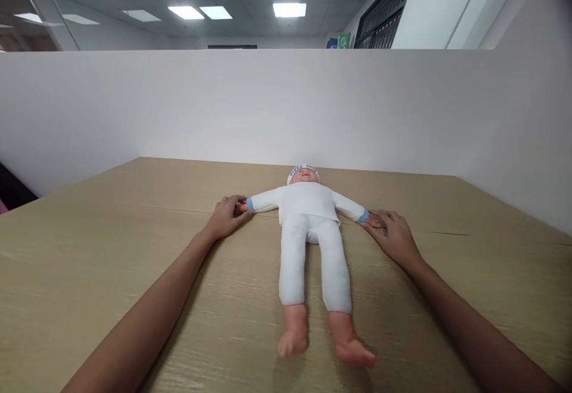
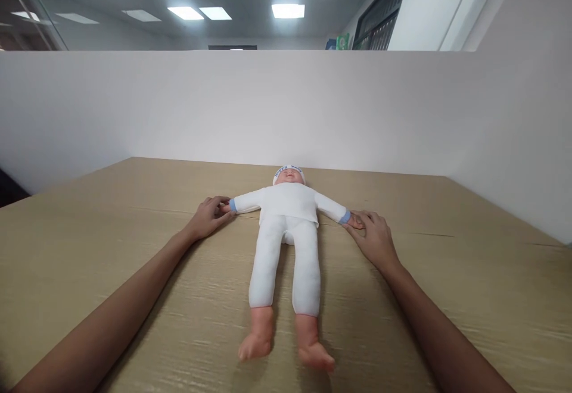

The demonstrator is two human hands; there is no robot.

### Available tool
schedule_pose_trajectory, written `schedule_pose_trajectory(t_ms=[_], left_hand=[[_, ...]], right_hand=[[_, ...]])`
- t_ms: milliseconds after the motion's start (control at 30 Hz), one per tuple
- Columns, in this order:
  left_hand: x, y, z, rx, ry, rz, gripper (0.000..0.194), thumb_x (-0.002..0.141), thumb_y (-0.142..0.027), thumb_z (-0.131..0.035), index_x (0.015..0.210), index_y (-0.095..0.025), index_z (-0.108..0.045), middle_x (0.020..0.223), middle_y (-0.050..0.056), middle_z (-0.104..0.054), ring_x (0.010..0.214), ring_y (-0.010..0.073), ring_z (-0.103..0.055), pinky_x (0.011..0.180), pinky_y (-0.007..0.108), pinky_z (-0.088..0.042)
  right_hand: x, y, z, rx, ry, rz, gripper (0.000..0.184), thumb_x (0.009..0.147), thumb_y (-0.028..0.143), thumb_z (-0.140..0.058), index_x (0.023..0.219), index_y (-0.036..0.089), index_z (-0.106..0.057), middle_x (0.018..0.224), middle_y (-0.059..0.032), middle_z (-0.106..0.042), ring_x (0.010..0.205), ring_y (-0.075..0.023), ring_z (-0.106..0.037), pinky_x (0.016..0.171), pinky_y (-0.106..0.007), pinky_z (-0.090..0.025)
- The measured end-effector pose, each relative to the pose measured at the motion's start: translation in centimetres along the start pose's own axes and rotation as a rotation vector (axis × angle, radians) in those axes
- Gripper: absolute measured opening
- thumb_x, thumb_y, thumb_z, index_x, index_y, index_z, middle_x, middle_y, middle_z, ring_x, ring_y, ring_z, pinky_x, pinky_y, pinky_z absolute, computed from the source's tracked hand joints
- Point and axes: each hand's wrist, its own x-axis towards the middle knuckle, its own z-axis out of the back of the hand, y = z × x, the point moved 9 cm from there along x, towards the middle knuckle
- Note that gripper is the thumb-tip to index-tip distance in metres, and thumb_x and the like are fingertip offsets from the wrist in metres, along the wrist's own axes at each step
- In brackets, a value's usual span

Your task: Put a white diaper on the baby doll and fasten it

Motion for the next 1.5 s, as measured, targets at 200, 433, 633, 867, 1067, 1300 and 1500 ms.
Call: schedule_pose_trajectory(t_ms=[200, 433, 633, 867, 1067, 1300, 1500], left_hand=[[0.0, -0.3, 0.8, 0.048, -0.021, 0.038, 0.052, 0.106, -0.065, -0.046, 0.124, -0.024, -0.072, 0.119, 0.009, -0.077, 0.111, 0.0325, -0.063, 0.103, 0.046, -0.043], [0.3, 2.4, 0.7, 0.020, -0.065, 0.197, 0.055, 0.103, -0.060, -0.039, 0.103, -0.021, -0.078, 0.111, 0.012, -0.079, 0.105, 0.0321, -0.063, 0.102, 0.046, -0.044], [0.1, 4.4, 0.4, -0.028, -0.028, 0.396, 0.054, 0.096, -0.069, -0.049, 0.097, -0.024, -0.079, 0.093, 0.007, -0.079, 0.097, 0.0311, -0.068, 0.094, 0.044, -0.044], [-0.2, 4.1, 0.5, -0.035, -0.019, 0.474, 0.050, 0.096, -0.067, -0.052, 0.094, -0.025, -0.079, 0.092, 0.004, -0.078, 0.101, 0.0309, -0.069, 0.105, 0.047, -0.038], [-0.3, 4.1, 0.5, -0.046, -0.022, 0.524, 0.048, 0.096, -0.066, -0.054, 0.098, -0.026, -0.081, 0.096, 0.005, -0.080, 0.102, 0.0313, -0.069, 0.104, 0.046, -0.038], [-0.6, 3.9, 0.9, -0.054, -0.076, 0.496, 0.049, 0.099, -0.064, -0.056, 0.096, -0.023, -0.083, 0.096, 0.008, -0.081, 0.102, 0.0319, -0.069, 0.098, 0.042, -0.043], [-2.1, -1.6, 3.4, -0.157, -0.319, 0.434, 0.056, 0.111, -0.048, -0.032, 0.129, -0.017, -0.075, 0.128, 0.013, -0.077, 0.114, 0.0273, -0.068, 0.105, 0.039, -0.049]], right_hand=[[0.1, 0.6, 0.5, 0.033, -0.023, -0.021, 0.057, 0.100, 0.062, -0.057, 0.132, 0.019, -0.075, 0.128, -0.0169, -0.071, 0.120, -0.0353, -0.065, 0.112, -0.053, -0.050], [-0.4, -0.5, 1.3, 0.112, -0.065, -0.165, 0.055, 0.100, 0.060, -0.051, 0.126, 0.018, -0.073, 0.130, -0.0157, -0.075, 0.121, -0.0334, -0.068, 0.111, -0.051, -0.052], [-0.8, -2.3, 1.5, 0.033, -0.078, -0.249, 0.050, 0.096, 0.058, -0.050, 0.107, 0.019, -0.079, 0.111, -0.0163, -0.078, 0.104, -0.0357, -0.069, 0.102, -0.054, -0.053], [-1.1, -3.7, 1.2, -0.028, -0.055, -0.309, 0.056, 0.094, 0.066, -0.051, 0.103, 0.022, -0.084, 0.106, -0.0178, -0.077, 0.103, -0.0368, -0.067, 0.097, -0.054, -0.052], [-1.1, -3.5, 1.3, -0.034, -0.050, -0.338, 0.058, 0.092, 0.068, -0.050, 0.104, 0.022, -0.083, 0.108, -0.0170, -0.077, 0.104, -0.0361, -0.066, 0.097, -0.053, -0.051], [-1.3, -2.7, 1.9, 0.035, -0.088, -0.378, 0.059, 0.092, 0.063, -0.055, 0.121, 0.017, -0.077, 0.113, -0.0175, -0.076, 0.111, -0.0341, -0.067, 0.107, -0.053, -0.049], [-2.6, 5.5, 7.6, 0.395, -0.422, -0.433, 0.061, 0.096, 0.058, -0.060, 0.136, 0.012, -0.064, 0.132, -0.0212, -0.071, 0.127, -0.0334, -0.065, 0.118, -0.057, -0.046]])
